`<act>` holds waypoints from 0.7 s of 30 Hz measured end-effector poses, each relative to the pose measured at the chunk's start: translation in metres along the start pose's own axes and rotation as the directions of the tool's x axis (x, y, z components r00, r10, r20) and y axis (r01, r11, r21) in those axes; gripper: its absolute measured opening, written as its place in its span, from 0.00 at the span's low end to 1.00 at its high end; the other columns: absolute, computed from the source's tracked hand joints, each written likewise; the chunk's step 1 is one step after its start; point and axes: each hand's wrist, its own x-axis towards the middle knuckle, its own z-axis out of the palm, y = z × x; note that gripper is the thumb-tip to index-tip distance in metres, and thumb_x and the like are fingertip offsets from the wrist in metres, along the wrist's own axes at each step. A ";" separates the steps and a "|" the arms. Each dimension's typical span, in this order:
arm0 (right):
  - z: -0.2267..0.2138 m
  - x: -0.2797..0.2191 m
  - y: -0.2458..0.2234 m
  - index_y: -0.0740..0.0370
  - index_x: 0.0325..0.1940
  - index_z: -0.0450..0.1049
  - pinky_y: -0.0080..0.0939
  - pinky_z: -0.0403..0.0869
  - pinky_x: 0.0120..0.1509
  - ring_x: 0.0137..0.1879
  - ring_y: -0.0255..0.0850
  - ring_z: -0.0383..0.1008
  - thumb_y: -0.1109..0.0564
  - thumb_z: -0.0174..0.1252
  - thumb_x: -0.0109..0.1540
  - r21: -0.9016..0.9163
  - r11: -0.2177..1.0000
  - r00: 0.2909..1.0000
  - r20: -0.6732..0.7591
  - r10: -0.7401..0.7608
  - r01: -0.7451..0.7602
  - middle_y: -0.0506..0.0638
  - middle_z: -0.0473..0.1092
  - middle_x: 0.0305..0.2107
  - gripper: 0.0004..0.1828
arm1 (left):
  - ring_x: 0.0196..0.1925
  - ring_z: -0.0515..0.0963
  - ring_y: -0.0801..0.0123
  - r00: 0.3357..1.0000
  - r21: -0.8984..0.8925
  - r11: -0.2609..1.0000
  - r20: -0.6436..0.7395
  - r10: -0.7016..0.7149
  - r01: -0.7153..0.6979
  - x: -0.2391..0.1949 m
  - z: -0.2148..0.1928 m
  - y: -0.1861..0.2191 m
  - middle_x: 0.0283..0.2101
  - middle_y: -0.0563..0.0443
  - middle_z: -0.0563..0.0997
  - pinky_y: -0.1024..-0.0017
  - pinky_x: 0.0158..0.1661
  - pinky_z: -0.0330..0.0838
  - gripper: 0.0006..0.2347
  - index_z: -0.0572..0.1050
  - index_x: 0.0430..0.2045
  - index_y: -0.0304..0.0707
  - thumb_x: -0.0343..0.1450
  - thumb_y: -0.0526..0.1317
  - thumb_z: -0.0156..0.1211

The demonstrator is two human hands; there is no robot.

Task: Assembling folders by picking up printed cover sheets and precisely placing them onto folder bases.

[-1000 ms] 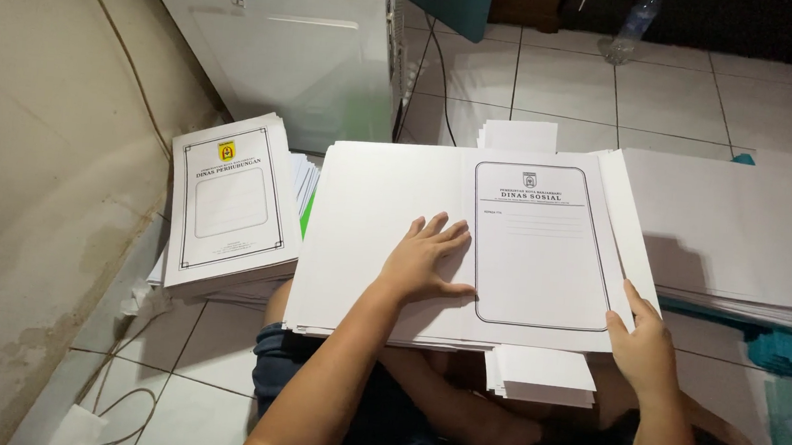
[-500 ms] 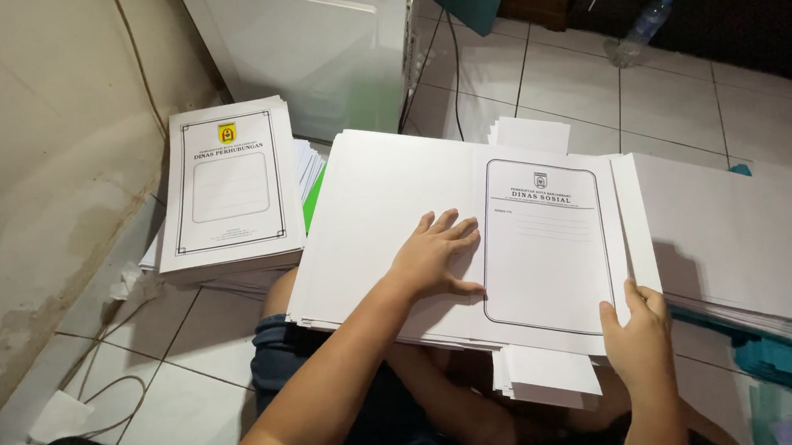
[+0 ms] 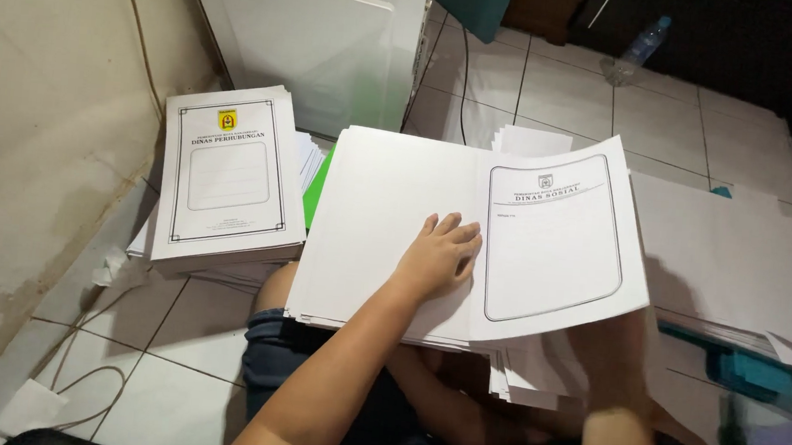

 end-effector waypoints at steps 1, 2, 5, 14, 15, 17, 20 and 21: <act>0.008 -0.003 -0.006 0.57 0.58 0.75 0.65 0.69 0.69 0.55 0.56 0.72 0.62 0.53 0.59 0.089 0.996 0.998 0.063 0.009 -0.015 0.54 0.73 0.49 0.23 | 0.70 0.63 0.53 0.995 0.041 0.997 0.072 -0.072 0.069 0.002 0.000 0.001 0.65 0.54 0.74 0.44 0.68 0.54 0.18 0.75 0.55 0.45 0.71 0.45 0.55; 0.015 -0.003 -0.020 0.57 0.60 0.72 0.64 0.65 0.70 0.57 0.55 0.68 0.60 0.50 0.60 0.180 0.983 0.992 0.124 0.014 -0.037 0.53 0.70 0.51 0.23 | 0.74 0.64 0.59 0.979 0.091 0.986 0.140 -0.148 0.137 0.003 -0.002 0.001 0.66 0.56 0.74 0.49 0.71 0.54 0.21 0.74 0.60 0.52 0.70 0.45 0.57; 0.021 0.005 -0.059 0.54 0.66 0.62 0.62 0.54 0.73 0.63 0.53 0.57 0.53 0.42 0.62 0.434 0.890 0.953 0.303 0.004 -0.142 0.52 0.59 0.58 0.26 | 0.73 0.65 0.61 0.980 0.084 0.984 0.107 -0.167 0.158 0.004 -0.006 0.006 0.65 0.56 0.75 0.52 0.71 0.54 0.19 0.76 0.58 0.48 0.71 0.42 0.55; 0.004 0.039 -0.159 0.46 0.83 0.34 0.52 0.22 0.82 0.83 0.45 0.23 0.32 0.17 0.71 0.761 0.213 0.719 0.648 -0.251 -0.612 0.47 0.28 0.79 0.37 | 0.68 0.70 0.54 0.820 -0.836 0.465 -0.033 -0.572 0.291 -0.061 -0.085 -0.083 0.61 0.46 0.71 0.58 0.65 0.64 0.25 0.71 0.60 0.42 0.74 0.57 0.40; -0.001 0.041 -0.157 0.46 0.83 0.34 0.52 0.22 0.82 0.83 0.45 0.23 0.32 0.17 0.71 0.762 0.210 0.721 0.648 -0.248 -0.613 0.47 0.28 0.79 0.37 | 0.68 0.70 0.54 0.821 -0.834 0.468 -0.033 -0.569 0.291 -0.065 -0.094 -0.089 0.61 0.46 0.71 0.58 0.65 0.64 0.25 0.71 0.60 0.42 0.74 0.57 0.40; -0.009 0.049 -0.155 0.47 0.83 0.34 0.53 0.21 0.81 0.83 0.45 0.20 0.29 0.19 0.71 0.726 0.250 0.663 0.687 -0.298 -0.641 0.48 0.25 0.79 0.40 | 0.65 0.72 0.48 0.630 -0.993 -0.111 0.117 -0.767 0.048 -0.073 -0.114 -0.103 0.59 0.39 0.69 0.59 0.62 0.70 0.33 0.68 0.60 0.37 0.75 0.65 0.31; 0.001 0.046 -0.162 0.49 0.83 0.35 0.55 0.22 0.81 0.83 0.46 0.20 0.29 0.20 0.71 0.720 0.332 0.657 0.693 -0.298 -0.609 0.51 0.25 0.79 0.41 | 0.68 0.69 0.53 0.406 -0.778 0.292 -0.052 -0.912 0.557 -0.111 -0.139 -0.118 0.61 0.46 0.75 0.56 0.67 0.59 0.21 0.71 0.60 0.45 0.78 0.56 0.43; 0.006 0.047 -0.163 0.49 0.83 0.35 0.55 0.22 0.81 0.83 0.46 0.20 0.29 0.20 0.71 0.724 0.326 0.660 0.689 -0.299 -0.608 0.51 0.25 0.79 0.41 | 0.68 0.69 0.53 0.406 -0.774 0.298 -0.058 -0.912 0.559 -0.095 -0.146 -0.097 0.61 0.46 0.75 0.56 0.67 0.59 0.21 0.71 0.60 0.45 0.78 0.56 0.43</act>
